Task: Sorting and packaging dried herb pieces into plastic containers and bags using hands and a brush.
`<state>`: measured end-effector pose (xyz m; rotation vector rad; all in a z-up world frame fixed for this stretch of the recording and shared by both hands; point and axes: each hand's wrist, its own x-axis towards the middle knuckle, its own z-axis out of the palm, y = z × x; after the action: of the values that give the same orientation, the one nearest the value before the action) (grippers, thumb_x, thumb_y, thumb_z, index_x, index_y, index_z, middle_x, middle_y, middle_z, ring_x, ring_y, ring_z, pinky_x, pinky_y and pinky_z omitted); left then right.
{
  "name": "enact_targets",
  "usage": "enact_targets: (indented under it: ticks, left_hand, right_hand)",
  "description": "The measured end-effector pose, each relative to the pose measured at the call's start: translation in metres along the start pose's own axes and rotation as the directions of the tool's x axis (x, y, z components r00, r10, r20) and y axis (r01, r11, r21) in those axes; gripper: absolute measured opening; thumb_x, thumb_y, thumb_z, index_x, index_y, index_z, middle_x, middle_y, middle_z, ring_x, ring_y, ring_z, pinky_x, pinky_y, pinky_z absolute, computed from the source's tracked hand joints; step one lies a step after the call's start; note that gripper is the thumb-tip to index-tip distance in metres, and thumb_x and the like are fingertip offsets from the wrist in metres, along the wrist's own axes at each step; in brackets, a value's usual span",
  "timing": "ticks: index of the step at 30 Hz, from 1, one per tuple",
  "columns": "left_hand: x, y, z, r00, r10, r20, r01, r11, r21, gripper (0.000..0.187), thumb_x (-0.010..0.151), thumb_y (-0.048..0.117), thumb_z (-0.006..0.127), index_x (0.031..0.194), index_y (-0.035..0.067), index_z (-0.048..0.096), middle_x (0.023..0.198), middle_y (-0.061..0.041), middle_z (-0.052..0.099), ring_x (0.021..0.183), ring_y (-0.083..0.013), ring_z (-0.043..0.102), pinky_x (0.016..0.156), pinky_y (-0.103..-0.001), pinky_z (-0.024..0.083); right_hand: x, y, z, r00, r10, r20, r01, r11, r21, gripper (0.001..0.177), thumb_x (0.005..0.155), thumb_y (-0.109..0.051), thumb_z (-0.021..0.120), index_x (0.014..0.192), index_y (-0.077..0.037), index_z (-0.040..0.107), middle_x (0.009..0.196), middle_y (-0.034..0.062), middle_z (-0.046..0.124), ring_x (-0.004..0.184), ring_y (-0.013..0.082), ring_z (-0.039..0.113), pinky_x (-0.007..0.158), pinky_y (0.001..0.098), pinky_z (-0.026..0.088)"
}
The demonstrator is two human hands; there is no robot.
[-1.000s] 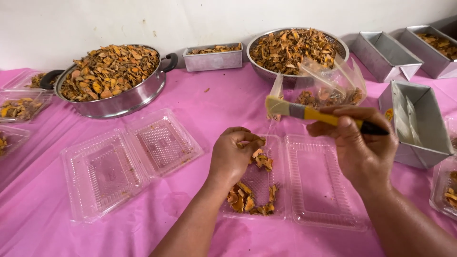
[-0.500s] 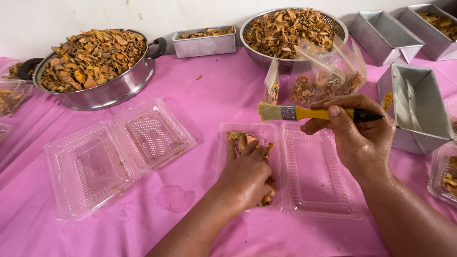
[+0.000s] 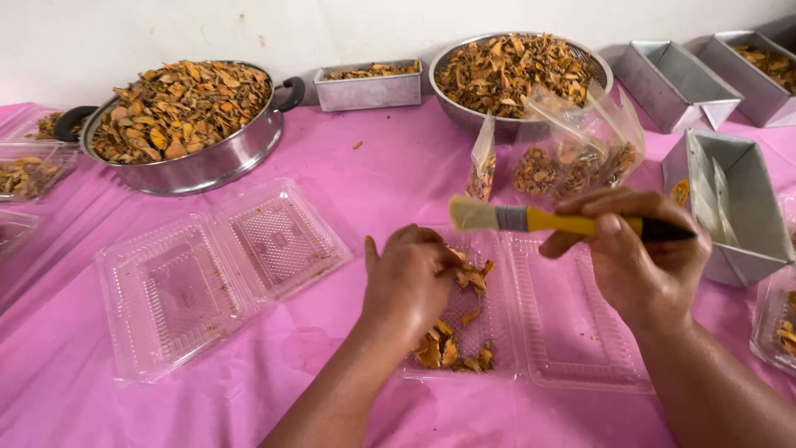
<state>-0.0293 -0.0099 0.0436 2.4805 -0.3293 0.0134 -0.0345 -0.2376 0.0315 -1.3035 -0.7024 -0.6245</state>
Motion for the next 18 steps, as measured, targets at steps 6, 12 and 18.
enact_targets:
  ticks: [6, 12, 18]
  left_hand:
    - [0.019, -0.025, -0.011, 0.962, -0.209, -0.173, 0.143, 0.933, -0.329, 0.011, 0.084, 0.018, 0.077, 0.091, 0.021, 0.086, 0.114, 0.002, 0.07, 0.113, -0.017, 0.065, 0.107, -0.042, 0.038]
    - [0.018, -0.022, -0.011, 0.97, -0.213, -0.118, 0.133, 0.87, -0.476, 0.006, 0.083, 0.014, 0.08, 0.085, 0.017, 0.084, 0.119, -0.002, 0.066, 0.114, -0.0161, 0.066, 0.097, -0.032, 0.055]
    - [0.023, -0.024, -0.008, 0.978, -0.19, -0.089, 0.129, 0.879, -0.459, 0.01, 0.082, 0.016, 0.081, 0.092, 0.016, 0.084, 0.122, 0.001, 0.064, 0.109, -0.0135, 0.068, 0.095, -0.028, 0.058]
  right_hand:
    - [0.0, 0.0, 0.004, 0.948, -0.094, 0.303, 0.151, 0.974, -0.17, 0.014, 0.099, -0.003, 0.056, 0.101, 0.009, 0.063, 0.1, 0.0256, 0.072, 0.071, 0.0287, 0.083, 0.062, 0.0303, 0.075]
    - [0.001, 0.008, -0.002, 0.995, 0.035, 0.097, -0.039, 0.999, 0.037, 0.016, 0.101, -0.002, 0.058, 0.109, 0.011, 0.063, 0.108, 0.0285, 0.07, 0.078, 0.0409, 0.079, 0.069, 0.0436, 0.074]
    - [0.016, 0.004, -0.016, 0.983, 0.058, 0.177, -0.138, 0.863, 0.486, 0.014, 0.101, -0.004, 0.061, 0.103, 0.007, 0.07, 0.104, 0.0291, 0.072, 0.076, 0.0363, 0.077, 0.061, 0.0355, 0.071]
